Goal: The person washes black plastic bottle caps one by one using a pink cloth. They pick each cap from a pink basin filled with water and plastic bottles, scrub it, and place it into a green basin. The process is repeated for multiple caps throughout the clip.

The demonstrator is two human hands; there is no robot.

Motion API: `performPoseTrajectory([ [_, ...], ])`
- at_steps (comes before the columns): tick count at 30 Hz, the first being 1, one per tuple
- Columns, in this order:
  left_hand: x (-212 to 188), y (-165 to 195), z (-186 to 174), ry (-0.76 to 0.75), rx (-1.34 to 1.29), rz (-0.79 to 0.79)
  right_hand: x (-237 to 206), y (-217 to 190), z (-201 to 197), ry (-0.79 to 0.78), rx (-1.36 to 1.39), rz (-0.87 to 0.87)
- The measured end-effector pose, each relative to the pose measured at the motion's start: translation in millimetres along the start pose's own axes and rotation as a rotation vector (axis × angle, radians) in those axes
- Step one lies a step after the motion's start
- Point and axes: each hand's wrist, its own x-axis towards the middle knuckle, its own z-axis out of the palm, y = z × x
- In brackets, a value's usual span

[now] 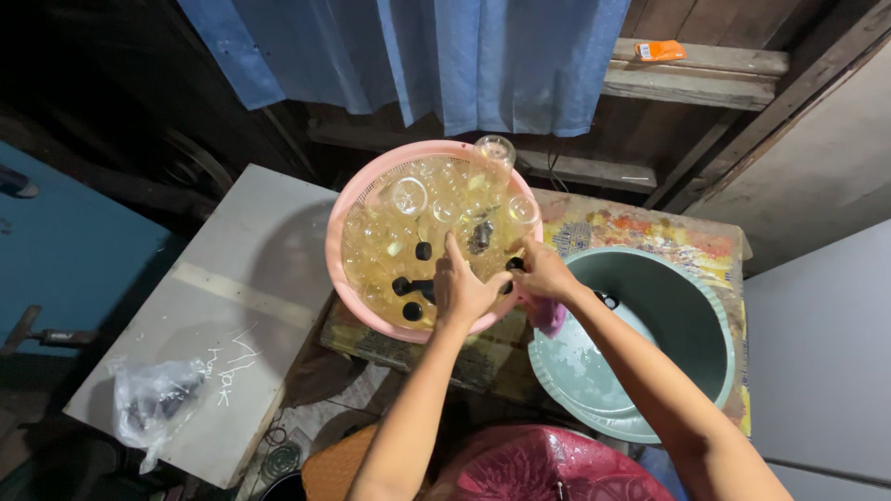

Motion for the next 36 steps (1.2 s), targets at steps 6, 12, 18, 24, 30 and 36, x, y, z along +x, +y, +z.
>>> performPoseTrajectory([
  [6,-6,-4,-30,0.183,-0.188,0.006,-16,-8,-6,0.115,0.16,-0.103],
  [12,-6,-23,-83,0.34,-0.333,0.093,-28,-43,20,0.057,-0.119,-0.145],
  [18,-14,-25,-78,0.39,-0.224,0.12,-31,-59,31,-0.015,-0.314,-0.27],
  [24,-13,-28,-66,0.392,-0.204,0.088,3,-57,30,0.336,-0.241,-0.239],
  [30,-13,-31,-70,0.394,-0.177,0.129,13,-53,33,0.332,-0.225,-0.187],
  [36,-15,-38,-78,0.355,-0.252,0.114,-9,-49,27,-0.006,-0.2,-0.188],
])
